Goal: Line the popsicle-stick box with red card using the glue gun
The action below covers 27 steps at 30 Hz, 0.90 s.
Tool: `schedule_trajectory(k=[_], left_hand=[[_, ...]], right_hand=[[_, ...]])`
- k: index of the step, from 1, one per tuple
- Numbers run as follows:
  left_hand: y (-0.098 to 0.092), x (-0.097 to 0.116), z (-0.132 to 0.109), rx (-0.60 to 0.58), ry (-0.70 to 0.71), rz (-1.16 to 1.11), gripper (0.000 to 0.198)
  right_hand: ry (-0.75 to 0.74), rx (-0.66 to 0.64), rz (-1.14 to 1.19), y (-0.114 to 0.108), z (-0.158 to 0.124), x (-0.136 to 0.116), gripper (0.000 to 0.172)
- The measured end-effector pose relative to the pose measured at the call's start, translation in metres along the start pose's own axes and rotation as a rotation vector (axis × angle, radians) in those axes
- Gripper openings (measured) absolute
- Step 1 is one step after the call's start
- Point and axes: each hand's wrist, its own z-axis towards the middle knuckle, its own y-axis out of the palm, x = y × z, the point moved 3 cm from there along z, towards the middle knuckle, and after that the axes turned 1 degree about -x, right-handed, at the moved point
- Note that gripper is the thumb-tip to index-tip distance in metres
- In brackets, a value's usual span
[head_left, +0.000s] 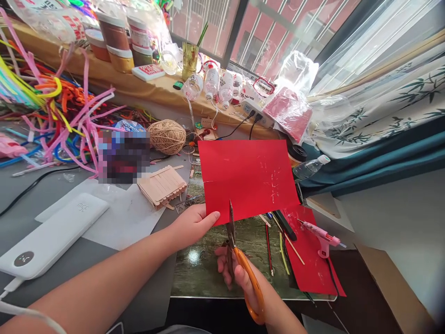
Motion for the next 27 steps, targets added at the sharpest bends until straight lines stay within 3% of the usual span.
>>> schedule_trajectory(k=[27], left_hand=[[0.0, 0.005, -0.002, 0.022, 0.001, 0.046, 0.039]], right_hand=[[0.018, 0.018, -0.03, -0.002, -0.003, -0.013, 0.065]])
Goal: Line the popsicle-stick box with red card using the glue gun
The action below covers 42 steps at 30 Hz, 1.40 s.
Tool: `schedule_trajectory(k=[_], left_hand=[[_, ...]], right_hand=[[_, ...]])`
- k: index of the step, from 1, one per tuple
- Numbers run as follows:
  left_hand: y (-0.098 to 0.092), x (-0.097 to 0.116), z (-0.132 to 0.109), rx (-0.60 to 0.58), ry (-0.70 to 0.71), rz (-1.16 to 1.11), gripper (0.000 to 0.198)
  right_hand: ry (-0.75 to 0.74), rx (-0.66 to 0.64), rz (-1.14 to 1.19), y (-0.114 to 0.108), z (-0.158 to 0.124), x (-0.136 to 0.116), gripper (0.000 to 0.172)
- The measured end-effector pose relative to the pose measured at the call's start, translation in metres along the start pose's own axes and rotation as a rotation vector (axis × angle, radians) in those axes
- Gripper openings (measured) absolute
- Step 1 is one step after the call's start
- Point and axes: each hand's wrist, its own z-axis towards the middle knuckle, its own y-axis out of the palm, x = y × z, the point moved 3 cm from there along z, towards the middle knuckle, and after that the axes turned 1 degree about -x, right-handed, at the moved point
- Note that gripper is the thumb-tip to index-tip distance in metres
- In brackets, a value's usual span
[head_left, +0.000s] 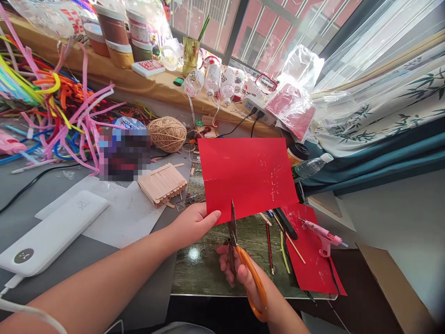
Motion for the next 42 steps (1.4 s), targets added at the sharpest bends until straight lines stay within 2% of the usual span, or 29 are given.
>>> schedule_trajectory(k=[5, 17, 29, 38, 42], left_hand=[[0.0, -0.002, 0.001, 0.02, 0.011, -0.008, 0.038], [0.0, 0.001, 0.002, 0.002, 0.019, -0.048, 0.04], [-0.001, 0.001, 0.0, 0.014, -0.024, 0.031, 0.037], [0.001, -0.001, 0.0, 0.012, -0.001, -0.015, 0.038], [0.0, 0.0, 0.0, -0.002, 0.004, -0.022, 0.039]], right_hand=[[0.043, 0.024, 0.038, 0.004, 0.004, -0.006, 0.077], [0.051, 0.047, 0.067, 0.005, 0.003, -0.01, 0.073], [0.05, 0.044, 0.035, 0.005, 0.004, -0.01, 0.073], [0.013, 0.056, -0.023, 0.002, 0.005, 0.01, 0.065], [0.034, 0.058, -0.009, 0.002, 0.007, 0.011, 0.067]])
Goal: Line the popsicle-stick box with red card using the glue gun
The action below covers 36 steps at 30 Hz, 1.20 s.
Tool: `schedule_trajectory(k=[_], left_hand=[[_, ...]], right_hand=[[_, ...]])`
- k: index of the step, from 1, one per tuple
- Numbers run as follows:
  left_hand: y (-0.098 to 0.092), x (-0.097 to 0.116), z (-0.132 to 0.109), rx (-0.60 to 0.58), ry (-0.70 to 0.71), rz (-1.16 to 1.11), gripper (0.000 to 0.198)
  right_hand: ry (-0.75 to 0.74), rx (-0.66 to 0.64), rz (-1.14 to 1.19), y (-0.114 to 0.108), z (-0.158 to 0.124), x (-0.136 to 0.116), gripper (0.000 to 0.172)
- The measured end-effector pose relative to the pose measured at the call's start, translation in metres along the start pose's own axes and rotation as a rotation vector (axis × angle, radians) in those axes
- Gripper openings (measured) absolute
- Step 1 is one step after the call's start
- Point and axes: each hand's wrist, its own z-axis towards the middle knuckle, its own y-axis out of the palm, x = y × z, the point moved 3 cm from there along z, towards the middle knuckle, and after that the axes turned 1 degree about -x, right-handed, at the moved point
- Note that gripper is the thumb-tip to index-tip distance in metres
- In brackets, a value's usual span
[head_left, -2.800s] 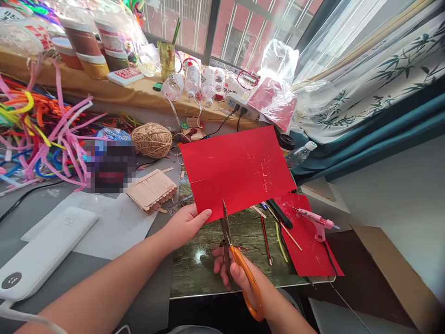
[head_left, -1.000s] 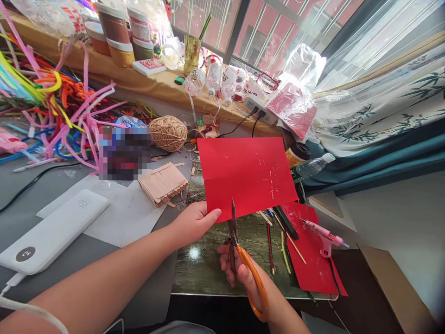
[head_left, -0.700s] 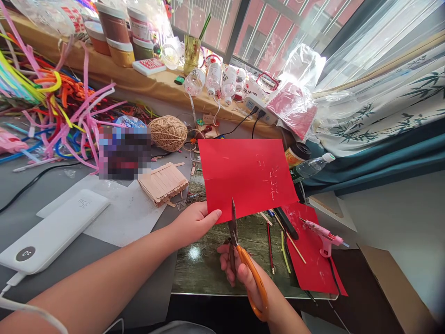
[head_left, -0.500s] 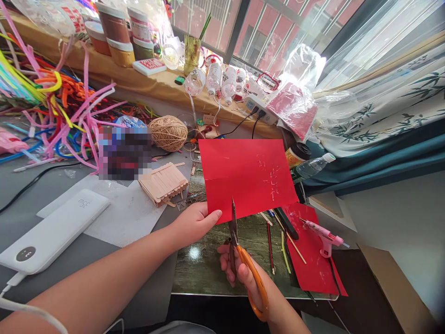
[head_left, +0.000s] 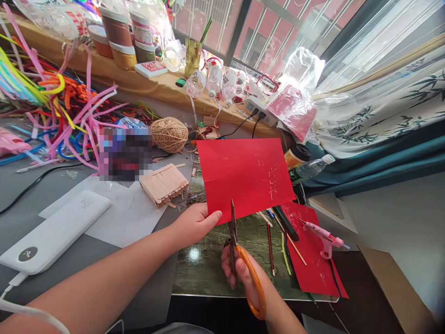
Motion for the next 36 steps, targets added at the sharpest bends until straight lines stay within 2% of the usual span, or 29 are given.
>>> schedule_trajectory(k=[7, 12, 18, 27, 36], left_hand=[[0.0, 0.001, 0.001, -0.011, 0.006, -0.032, 0.041], [0.001, 0.0, 0.001, -0.017, 0.001, -0.049, 0.04], [0.001, -0.001, 0.002, -0.02, -0.004, -0.025, 0.039], [0.001, -0.001, 0.002, -0.01, -0.032, -0.015, 0.039], [0.0, -0.002, 0.001, -0.023, -0.037, -0.073, 0.042]], right_hand=[[0.08, 0.019, 0.067, 0.004, 0.003, -0.007, 0.067], [0.104, 0.027, 0.106, 0.005, 0.004, -0.006, 0.062], [0.157, 0.053, 0.124, 0.006, 0.002, -0.004, 0.064], [0.151, 0.053, 0.154, 0.005, 0.004, 0.004, 0.065], [0.153, 0.027, 0.163, 0.007, 0.004, -0.004, 0.067]])
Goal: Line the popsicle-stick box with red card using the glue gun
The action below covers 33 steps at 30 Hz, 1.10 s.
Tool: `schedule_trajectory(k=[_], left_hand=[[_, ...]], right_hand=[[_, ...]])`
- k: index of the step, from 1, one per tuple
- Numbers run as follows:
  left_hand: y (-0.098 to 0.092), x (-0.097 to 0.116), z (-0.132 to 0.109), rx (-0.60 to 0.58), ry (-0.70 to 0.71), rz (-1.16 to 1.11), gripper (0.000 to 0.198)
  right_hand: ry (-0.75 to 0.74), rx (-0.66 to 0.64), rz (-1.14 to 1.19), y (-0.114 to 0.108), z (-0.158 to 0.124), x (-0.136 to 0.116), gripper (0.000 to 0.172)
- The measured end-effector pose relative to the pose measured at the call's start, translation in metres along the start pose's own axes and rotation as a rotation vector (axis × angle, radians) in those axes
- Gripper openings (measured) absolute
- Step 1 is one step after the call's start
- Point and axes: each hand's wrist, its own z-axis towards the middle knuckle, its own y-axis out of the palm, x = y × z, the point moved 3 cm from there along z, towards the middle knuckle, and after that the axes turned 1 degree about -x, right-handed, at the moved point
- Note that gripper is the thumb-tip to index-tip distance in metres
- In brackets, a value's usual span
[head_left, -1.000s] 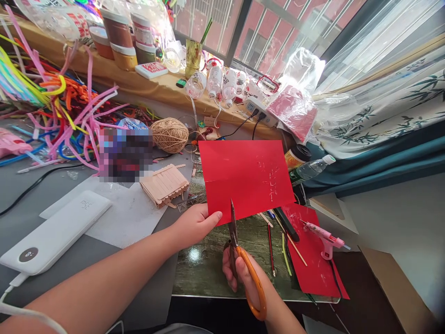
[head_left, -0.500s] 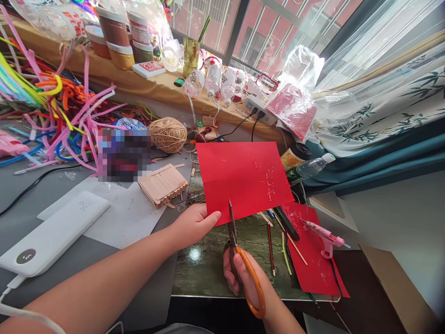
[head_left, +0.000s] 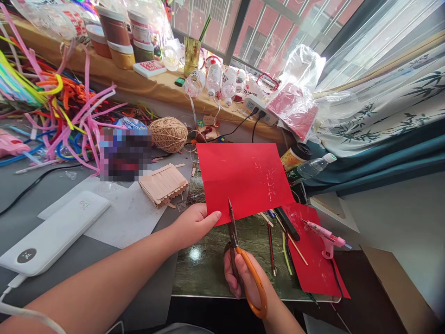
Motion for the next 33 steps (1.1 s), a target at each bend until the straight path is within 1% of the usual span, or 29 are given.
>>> schedule_trajectory(k=[9, 14, 21, 26, 33], left_hand=[[0.0017, -0.0029, 0.0013, -0.015, 0.026, -0.069, 0.042], [0.0016, -0.003, 0.0017, -0.02, 0.036, -0.085, 0.042], [0.0021, -0.0031, 0.0013, -0.005, 0.026, -0.097, 0.043], [0.0013, -0.0042, 0.0011, 0.018, -0.015, -0.065, 0.042], [0.0032, 0.0018, 0.0006, 0.034, -0.018, -0.086, 0.035]], right_hand=[[0.007, 0.009, -0.001, 0.0, 0.0008, 0.0044, 0.067], [-0.004, 0.022, -0.06, 0.0002, 0.0004, 0.0022, 0.07], [-0.124, 0.033, -0.132, 0.0016, 0.0051, 0.0023, 0.066], [-0.137, 0.047, -0.156, -0.0017, 0.0056, 0.0066, 0.063], [-0.115, 0.043, -0.132, -0.0013, 0.0065, 0.0058, 0.064]])
